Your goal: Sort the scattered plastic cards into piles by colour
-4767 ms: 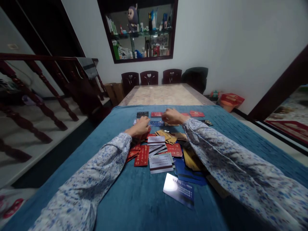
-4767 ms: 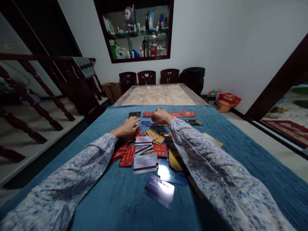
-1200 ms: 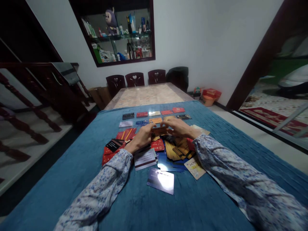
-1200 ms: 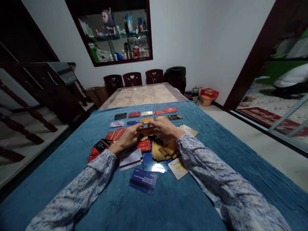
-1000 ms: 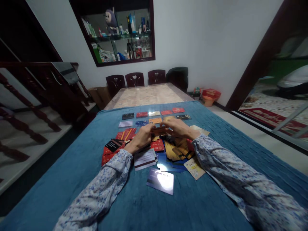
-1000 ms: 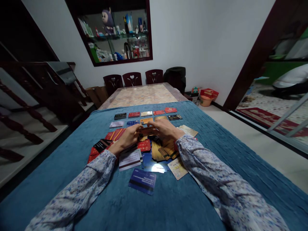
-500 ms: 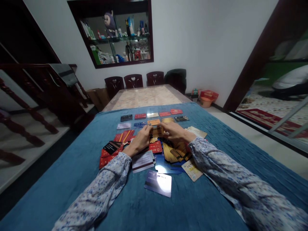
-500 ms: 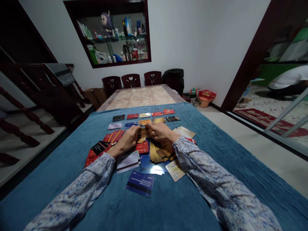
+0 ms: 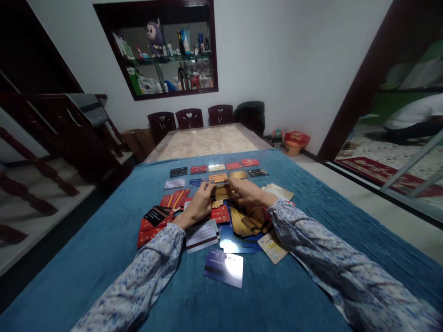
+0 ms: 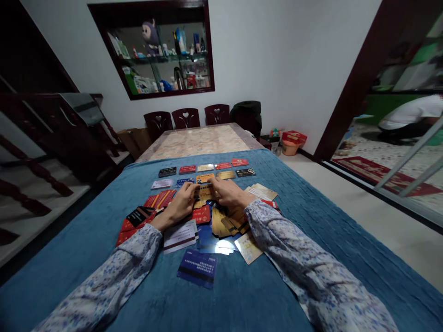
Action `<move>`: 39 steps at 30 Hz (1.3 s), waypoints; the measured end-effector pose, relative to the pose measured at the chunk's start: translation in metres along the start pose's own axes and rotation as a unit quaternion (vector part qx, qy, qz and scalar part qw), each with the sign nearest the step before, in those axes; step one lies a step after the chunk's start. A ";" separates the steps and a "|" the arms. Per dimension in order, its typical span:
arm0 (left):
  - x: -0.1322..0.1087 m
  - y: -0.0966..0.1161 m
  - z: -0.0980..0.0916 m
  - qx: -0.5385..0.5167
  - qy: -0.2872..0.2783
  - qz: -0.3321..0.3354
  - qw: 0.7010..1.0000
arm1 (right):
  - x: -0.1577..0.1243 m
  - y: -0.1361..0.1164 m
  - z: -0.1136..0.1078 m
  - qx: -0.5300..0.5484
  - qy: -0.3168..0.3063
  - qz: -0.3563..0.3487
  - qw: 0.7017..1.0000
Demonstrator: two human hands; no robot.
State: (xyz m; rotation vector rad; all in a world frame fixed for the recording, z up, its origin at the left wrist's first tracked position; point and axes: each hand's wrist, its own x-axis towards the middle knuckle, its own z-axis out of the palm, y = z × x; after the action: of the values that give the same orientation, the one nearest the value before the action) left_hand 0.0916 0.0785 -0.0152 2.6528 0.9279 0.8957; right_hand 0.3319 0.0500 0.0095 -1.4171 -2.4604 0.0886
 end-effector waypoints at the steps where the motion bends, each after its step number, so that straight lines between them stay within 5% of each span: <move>1: 0.000 0.000 0.000 -0.001 0.004 0.000 1.000 | 0.000 -0.001 0.000 0.003 0.003 0.001 1.000; 12: -0.001 0.000 0.003 -0.009 0.007 -0.014 1.000 | 0.003 -0.006 0.002 -0.006 0.021 0.007 1.000; 31: 0.005 0.005 -0.011 -0.010 -0.026 -0.054 0.998 | 0.005 0.021 0.006 0.000 0.040 -0.055 0.998; 39: 0.008 0.005 -0.020 0.029 -0.072 -0.051 0.996 | 0.006 0.013 -0.004 -0.041 0.022 -0.051 0.998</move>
State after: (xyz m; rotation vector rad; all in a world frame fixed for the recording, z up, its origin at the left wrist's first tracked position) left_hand 0.0873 0.0792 0.0062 2.6485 1.0565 0.6547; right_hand 0.3417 0.0612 0.0123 -1.3082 -2.5214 -0.0640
